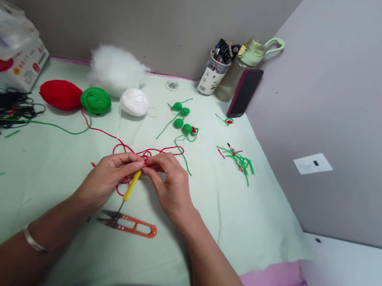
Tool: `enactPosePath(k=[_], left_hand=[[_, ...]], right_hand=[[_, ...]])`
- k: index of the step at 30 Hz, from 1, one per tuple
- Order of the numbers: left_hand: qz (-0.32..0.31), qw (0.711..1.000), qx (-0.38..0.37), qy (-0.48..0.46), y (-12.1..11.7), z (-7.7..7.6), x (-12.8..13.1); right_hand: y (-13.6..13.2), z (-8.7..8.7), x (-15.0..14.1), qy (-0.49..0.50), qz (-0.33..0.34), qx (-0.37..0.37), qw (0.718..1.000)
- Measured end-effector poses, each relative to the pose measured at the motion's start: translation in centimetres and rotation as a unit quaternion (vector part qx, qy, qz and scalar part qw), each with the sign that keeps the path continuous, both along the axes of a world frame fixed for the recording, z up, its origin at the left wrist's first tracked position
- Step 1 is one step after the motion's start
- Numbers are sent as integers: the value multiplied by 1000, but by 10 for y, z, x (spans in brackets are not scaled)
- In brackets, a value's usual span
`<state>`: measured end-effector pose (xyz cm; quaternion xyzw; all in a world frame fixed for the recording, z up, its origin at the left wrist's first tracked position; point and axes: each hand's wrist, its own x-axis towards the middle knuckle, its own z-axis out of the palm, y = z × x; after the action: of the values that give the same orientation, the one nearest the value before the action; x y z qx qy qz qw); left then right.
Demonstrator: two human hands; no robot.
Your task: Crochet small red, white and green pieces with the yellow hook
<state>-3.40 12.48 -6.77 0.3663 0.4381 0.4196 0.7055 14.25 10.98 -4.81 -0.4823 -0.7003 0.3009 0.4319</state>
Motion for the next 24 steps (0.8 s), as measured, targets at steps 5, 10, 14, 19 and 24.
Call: enactPosePath(k=[5,10,14,19,24], left_hand=[[4,1000,8,5,-1,6,3],[4,1000,11,0,-3,4,5],[5,1000,13,-18,-2,3,4],[-14,1000,-13,-22,-2,6,3],[-4,999,-35,-32,-4,8,4]], right_hand=[[0,-1,-2,-47,-30,12,998],[-1,-3,-4,-19,-35,-26,999],[-1,-3,-5,4,-32,-49,998],[-1,-2,-5,13,-28,-62,998],[-1,-3,-6,-26,-35,-19,999]])
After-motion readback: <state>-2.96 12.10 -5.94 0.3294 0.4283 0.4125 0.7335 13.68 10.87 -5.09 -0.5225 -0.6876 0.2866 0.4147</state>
